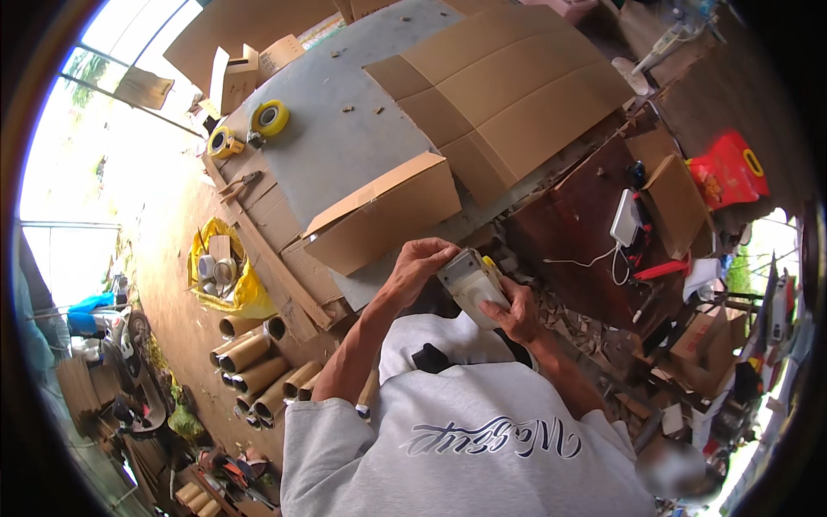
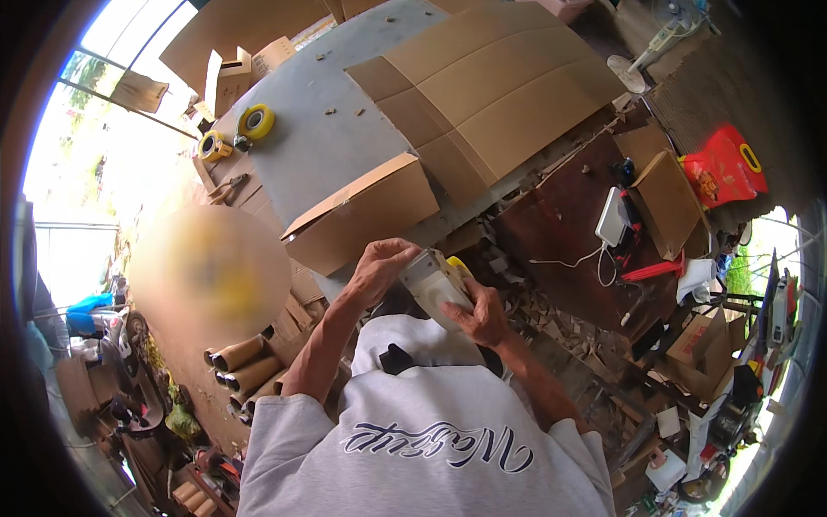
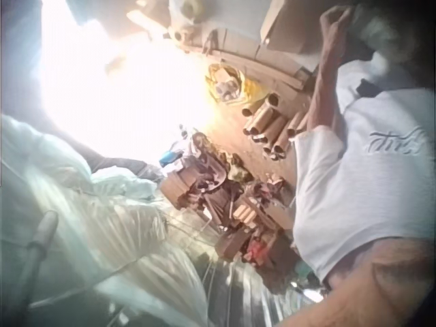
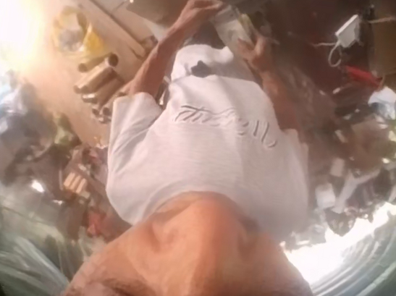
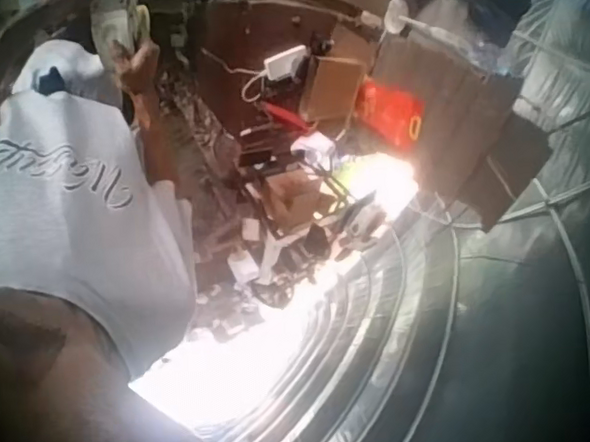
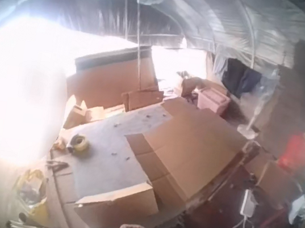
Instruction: The person folds a large cardboard sheet into a box shape, uses a utility knife to cut along scored lines, and secures the box with a tape dispenser. The workspace is cluttered with cardboard tubes and other materials.
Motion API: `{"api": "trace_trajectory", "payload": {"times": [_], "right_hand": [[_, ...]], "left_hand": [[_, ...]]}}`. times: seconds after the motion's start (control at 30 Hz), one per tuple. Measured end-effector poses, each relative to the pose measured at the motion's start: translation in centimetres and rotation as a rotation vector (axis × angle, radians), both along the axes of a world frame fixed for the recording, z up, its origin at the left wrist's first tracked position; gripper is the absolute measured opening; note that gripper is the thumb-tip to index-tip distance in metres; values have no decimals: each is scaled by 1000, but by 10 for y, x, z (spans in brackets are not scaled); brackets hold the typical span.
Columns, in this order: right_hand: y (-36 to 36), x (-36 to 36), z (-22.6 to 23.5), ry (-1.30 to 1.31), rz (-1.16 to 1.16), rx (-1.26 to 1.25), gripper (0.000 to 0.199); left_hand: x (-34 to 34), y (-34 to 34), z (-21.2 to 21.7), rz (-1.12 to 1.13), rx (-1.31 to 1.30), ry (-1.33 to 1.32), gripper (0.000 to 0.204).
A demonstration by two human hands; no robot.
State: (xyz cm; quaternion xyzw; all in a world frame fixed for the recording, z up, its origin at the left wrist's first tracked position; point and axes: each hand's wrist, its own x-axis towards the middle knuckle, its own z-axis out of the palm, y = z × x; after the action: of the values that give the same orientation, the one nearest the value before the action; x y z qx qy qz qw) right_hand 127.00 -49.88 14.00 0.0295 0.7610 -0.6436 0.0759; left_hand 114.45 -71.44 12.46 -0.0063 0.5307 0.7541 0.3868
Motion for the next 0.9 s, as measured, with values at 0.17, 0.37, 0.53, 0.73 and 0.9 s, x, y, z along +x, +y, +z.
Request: {"api": "trace_trajectory", "payload": {"times": [0.17,0.37,0.53,0.73,0.9], "right_hand": [[6,-12,2,-15,40,46,49],[-7,-44,3,-103,-13,12,49],[-14,-81,-1,-260,-65,-30,47],[-43,-136,-8,-318,-144,-98,46],[-55,-152,-24,-356,-169,-111,48]], "left_hand": [[-6,6,3,10,-27,-51,21],[-45,5,-23,67,60,-210,28],[-95,3,-20,-53,-333,134,19],[-159,-8,-14,-82,-527,403,19],[-192,-12,-30,52,-584,495,16]]}}
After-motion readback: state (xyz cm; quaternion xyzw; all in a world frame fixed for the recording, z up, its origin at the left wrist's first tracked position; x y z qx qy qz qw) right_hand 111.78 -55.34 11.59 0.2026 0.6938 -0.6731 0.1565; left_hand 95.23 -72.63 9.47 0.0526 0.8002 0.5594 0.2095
